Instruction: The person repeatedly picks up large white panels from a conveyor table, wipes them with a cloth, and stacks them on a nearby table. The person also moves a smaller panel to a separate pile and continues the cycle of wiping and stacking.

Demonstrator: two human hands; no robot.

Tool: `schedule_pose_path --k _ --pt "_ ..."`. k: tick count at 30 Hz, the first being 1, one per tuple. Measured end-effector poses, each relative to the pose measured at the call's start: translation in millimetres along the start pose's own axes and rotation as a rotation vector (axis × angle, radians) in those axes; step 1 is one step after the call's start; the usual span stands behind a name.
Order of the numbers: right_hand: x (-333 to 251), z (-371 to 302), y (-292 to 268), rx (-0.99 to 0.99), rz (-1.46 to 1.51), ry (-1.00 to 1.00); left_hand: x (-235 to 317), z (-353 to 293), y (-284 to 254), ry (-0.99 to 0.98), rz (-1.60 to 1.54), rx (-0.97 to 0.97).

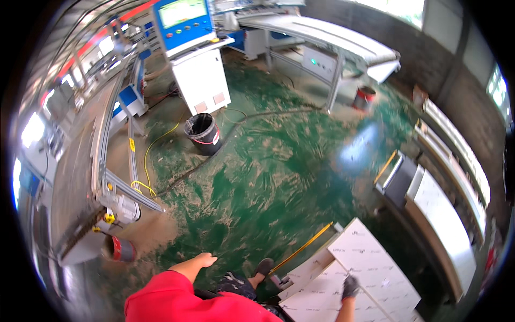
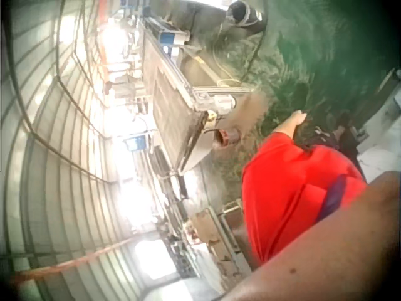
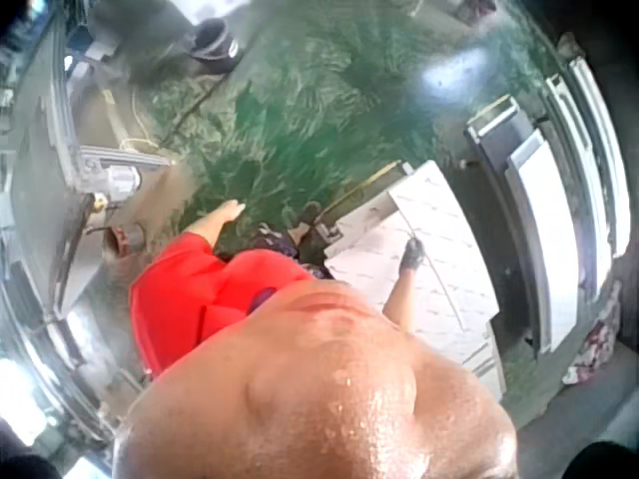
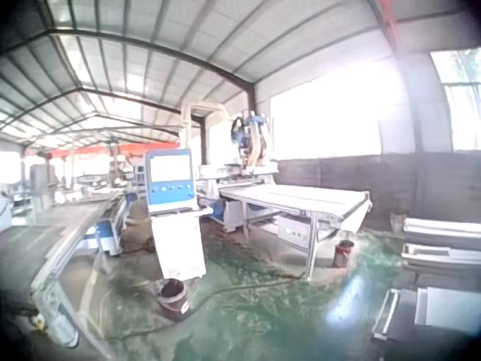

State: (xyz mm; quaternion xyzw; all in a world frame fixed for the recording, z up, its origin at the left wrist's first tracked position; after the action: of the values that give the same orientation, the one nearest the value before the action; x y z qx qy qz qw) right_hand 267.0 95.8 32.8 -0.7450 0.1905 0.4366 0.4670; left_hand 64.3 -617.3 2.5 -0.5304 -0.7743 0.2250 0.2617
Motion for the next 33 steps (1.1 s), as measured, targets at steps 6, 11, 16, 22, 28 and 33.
schedule_pose_path --k 6,11,16,22,28,33 --pt "-2.3 -134.9 68.7 -0.163 0.296 -0.096 -23.5 -70.3 36.8 -0.035 -0.220 -0.197" --pt "5.1 -197.4 86.8 -0.302 0.169 -0.101 -7.3 -172.5 81.4 0.135 -0.039 -0.555" --pt "38.1 -226.2 83.9 -0.422 0.240 0.106 -104.1 -185.6 109.8 0.088 0.098 -0.495" --pt "47.1 -241.1 91.3 -0.442 0.188 0.222 -246.8 -157.1 137.0 -0.183 -0.301 -0.262" --pt "-12.9 -270.8 175.4 -0.616 0.115 0.253 -279.4 -151.9 70.0 -0.075 -0.553 -0.084" --pt "-70.6 -312.2 290.3 -0.872 -0.075 0.269 -322.9 -133.1 -47.4 0.048 -0.794 0.230"
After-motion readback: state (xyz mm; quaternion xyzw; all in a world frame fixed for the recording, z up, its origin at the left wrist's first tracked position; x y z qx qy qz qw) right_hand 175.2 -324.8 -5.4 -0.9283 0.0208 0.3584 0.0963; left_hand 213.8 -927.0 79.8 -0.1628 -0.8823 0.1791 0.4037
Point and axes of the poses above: each hand's wrist, its own z-axis towards the middle knuckle, its own y-axis out of the palm, x = y × z, the point moved 5 cm from there along z, towards the middle knuckle, and after that the axes turned 7 degrees about x, right-handed, at the moved point
